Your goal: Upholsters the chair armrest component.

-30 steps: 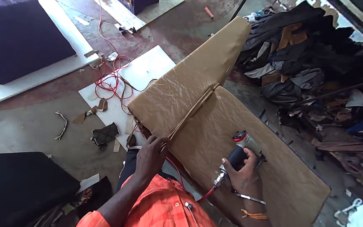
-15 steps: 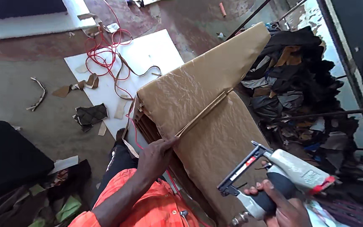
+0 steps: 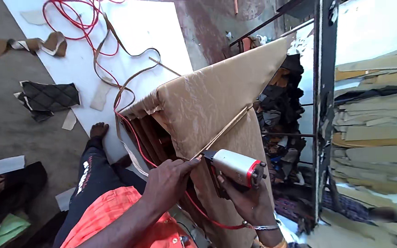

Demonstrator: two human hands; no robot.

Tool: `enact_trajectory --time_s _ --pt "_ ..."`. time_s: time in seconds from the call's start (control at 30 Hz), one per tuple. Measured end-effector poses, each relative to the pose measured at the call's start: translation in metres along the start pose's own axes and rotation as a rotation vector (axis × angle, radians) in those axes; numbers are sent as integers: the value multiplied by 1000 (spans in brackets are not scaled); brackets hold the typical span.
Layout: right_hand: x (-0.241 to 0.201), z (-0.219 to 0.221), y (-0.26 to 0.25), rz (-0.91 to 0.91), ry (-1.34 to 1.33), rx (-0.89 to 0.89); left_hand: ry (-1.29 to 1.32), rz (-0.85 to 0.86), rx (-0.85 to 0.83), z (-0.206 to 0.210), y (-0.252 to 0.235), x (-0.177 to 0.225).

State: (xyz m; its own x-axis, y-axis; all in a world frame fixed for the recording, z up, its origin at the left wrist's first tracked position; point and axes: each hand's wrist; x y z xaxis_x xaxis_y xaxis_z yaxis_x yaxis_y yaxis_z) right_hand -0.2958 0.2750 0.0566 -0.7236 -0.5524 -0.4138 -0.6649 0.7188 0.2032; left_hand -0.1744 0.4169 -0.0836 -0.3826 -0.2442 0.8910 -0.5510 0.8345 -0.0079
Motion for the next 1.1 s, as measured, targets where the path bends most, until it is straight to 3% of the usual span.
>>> enact_trajectory --time_s 0.47,0.97,1.1 --pt "-18 -16 -16 42 162 -169 96 41 0 -5 2 -13" --pt "-13 -9 -9 24 -43 -224 101 77 -9 -10 1 -24" --pt "8 -30 -11 43 -237 -115 -98 87 12 -24 -14 -6"
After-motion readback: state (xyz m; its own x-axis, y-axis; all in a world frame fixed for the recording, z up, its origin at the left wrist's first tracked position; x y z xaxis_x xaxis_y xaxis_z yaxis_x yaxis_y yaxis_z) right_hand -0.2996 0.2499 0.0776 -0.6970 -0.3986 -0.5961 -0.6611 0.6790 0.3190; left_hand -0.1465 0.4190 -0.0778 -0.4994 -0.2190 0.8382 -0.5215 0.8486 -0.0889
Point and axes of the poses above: each hand's wrist, its own y-axis away from the middle knuckle, its own z-axis out of the palm, x = y × z, and after that the axes turned 3 degrees about -x, right-handed
